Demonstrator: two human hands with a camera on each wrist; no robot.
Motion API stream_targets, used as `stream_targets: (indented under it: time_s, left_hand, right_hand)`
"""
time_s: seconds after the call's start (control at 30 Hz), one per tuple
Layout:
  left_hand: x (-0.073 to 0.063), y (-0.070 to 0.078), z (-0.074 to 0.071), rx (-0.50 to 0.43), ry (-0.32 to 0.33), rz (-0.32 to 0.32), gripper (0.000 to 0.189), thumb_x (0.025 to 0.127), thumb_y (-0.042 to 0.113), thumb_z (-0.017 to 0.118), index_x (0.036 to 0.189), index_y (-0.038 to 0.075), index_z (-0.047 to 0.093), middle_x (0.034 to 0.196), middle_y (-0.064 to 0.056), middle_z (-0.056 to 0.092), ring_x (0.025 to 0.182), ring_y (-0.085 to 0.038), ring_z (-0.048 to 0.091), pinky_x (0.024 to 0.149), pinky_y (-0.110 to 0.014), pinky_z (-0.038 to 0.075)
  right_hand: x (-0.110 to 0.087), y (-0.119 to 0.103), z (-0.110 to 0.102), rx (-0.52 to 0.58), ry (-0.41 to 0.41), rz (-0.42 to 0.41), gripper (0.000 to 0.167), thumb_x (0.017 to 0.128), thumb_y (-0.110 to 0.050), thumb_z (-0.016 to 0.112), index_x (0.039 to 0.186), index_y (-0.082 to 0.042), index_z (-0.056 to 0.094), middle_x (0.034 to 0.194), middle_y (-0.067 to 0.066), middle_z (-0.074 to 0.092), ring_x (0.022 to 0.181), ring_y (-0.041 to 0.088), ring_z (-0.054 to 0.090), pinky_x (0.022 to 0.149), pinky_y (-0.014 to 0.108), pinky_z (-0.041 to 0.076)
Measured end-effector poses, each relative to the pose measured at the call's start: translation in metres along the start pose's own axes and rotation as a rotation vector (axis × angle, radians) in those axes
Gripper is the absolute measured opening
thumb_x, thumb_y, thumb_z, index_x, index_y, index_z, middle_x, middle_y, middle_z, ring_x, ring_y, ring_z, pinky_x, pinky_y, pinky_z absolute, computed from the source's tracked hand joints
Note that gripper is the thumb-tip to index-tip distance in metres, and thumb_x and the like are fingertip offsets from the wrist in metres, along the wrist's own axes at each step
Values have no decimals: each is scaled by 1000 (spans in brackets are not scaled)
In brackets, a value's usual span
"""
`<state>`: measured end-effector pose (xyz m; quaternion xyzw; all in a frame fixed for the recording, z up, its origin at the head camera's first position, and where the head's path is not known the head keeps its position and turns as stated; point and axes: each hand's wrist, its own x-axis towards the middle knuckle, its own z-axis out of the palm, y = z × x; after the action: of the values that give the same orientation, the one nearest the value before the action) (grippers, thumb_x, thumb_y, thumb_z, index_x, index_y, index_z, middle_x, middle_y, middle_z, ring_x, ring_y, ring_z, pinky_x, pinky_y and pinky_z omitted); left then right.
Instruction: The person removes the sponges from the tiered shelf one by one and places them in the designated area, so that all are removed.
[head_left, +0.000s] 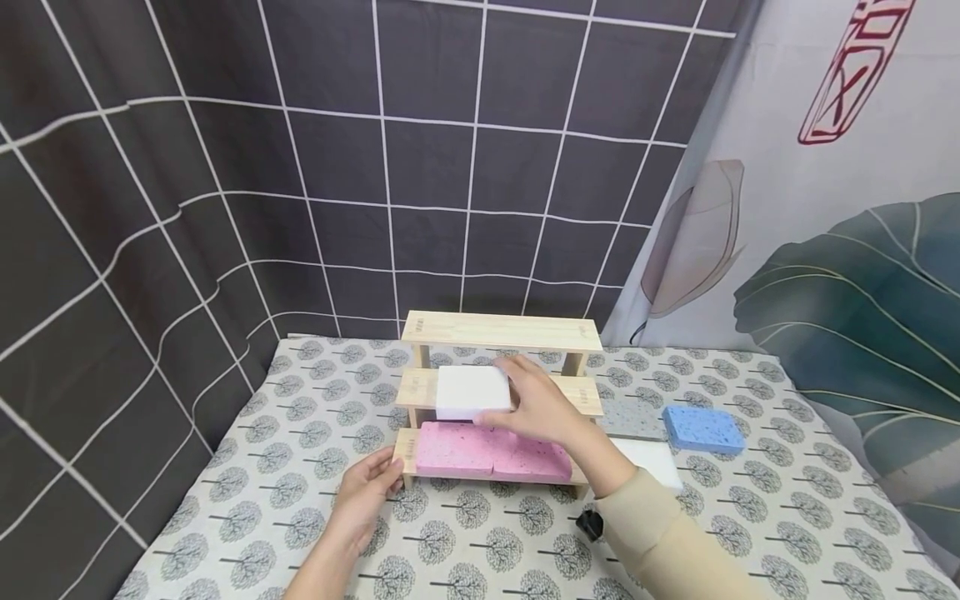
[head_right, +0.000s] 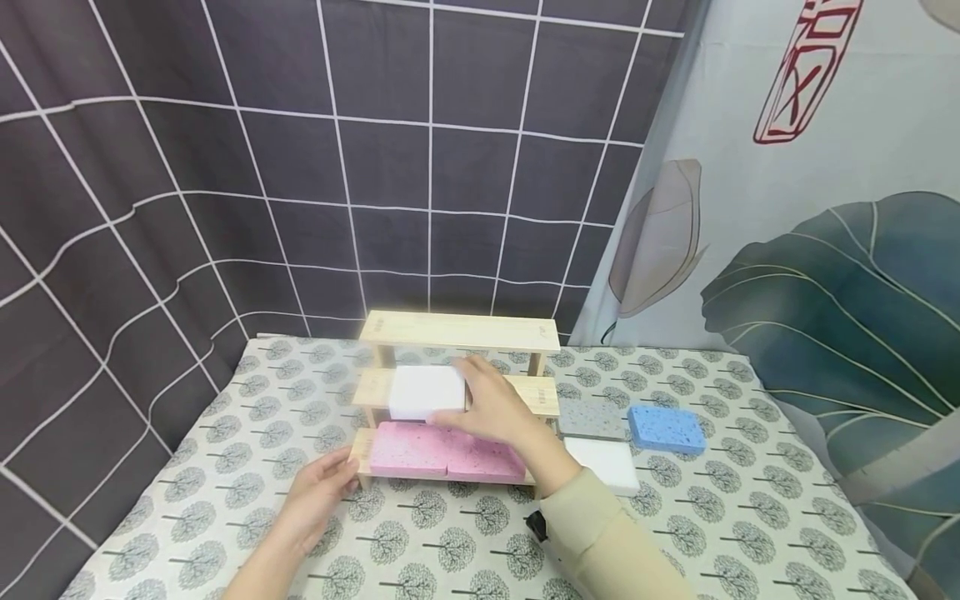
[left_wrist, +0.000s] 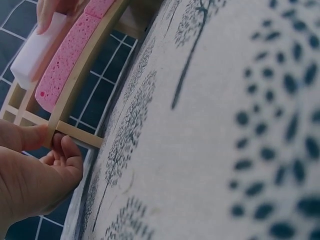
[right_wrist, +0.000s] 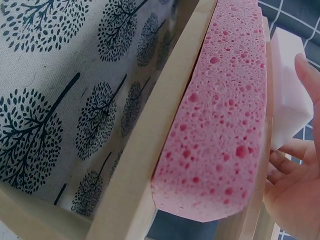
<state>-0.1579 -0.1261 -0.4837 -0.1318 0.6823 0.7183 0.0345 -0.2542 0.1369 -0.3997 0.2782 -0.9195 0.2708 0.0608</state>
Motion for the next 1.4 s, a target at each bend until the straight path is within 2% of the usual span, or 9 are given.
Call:
stream_targets:
  time_s: [0.1, 0.23, 0.33, 0.4, 0.6, 0.97, 1.2, 1.4]
  left_hand:
    - [0, -1, 1, 0, 1, 0, 48, 101, 6, 57, 141, -16, 42, 112, -14, 57, 93, -17, 56, 78, -19, 54]
    - [1, -3, 1, -1, 0, 2, 47, 101, 5, 57, 140, -16, 43, 111, -15, 57, 93, -18, 57, 78, -19, 54]
    - [1, -2, 1, 5, 4, -1, 47, 101, 5, 57, 140, -16, 43, 111, -15, 57, 93, -17, 57, 78, -20, 55]
    - [0, -2, 1, 9, 8, -2, 47, 101, 5, 57, 140, -16, 43, 111, -15, 57, 92, -17, 57, 78, -20, 55]
    - [0, 0, 0, 16, 12, -8, 46, 101, 6, 56, 141, -15, 44, 111, -14, 58, 92, -17, 57, 77, -20, 55]
    - [0, 1, -1, 4, 4, -6, 48, 102, 5, 56, 142, -16, 42, 112, -15, 57, 92, -17, 57, 78, -20, 54]
    - [3, -1, -2, -9, -6, -13, 49, 102, 5, 56, 143, -17, 39, 113, -14, 58, 92, -16, 56, 77, -20, 54]
    - [2, 0, 0, -5, -8, -7, 49, 101, 4, 56, 142, -17, 40, 112, -14, 57, 92, -17, 56, 77, -19, 54]
  right_hand:
    - [0, 0, 0, -7, 4, 3, 97, 75, -51, 87, 146, 2, 48, 144, 21, 52, 134, 44, 47, 110, 59, 41]
    - [-3, 0, -1, 5, 30, -10, 92, 74, -47, 88, 143, 2, 52, 138, 17, 56, 120, 34, 58, 102, 50, 50]
    - [-7, 2, -2, 17, 48, -11, 90, 74, -46, 89, 142, 0, 53, 136, 14, 57, 119, 31, 58, 104, 49, 49]
    - [-10, 3, -3, 16, 59, -4, 90, 74, -48, 88, 143, -2, 53, 138, 13, 56, 122, 32, 57, 106, 51, 47]
    - [-21, 9, -10, 19, 95, -3, 83, 75, -42, 88, 141, -5, 55, 136, 13, 58, 120, 34, 58, 103, 55, 48]
    - [-40, 17, -25, 22, 108, 44, 85, 75, -39, 87, 145, -7, 52, 141, 13, 54, 121, 40, 55, 98, 67, 47]
    - [-49, 27, -31, 43, 122, 32, 83, 73, -31, 87, 142, -3, 52, 132, 11, 57, 106, 29, 59, 87, 51, 56]
    - [-58, 36, -35, 36, 147, 66, 82, 70, -30, 85, 139, 0, 54, 130, 15, 58, 100, 29, 60, 78, 43, 57]
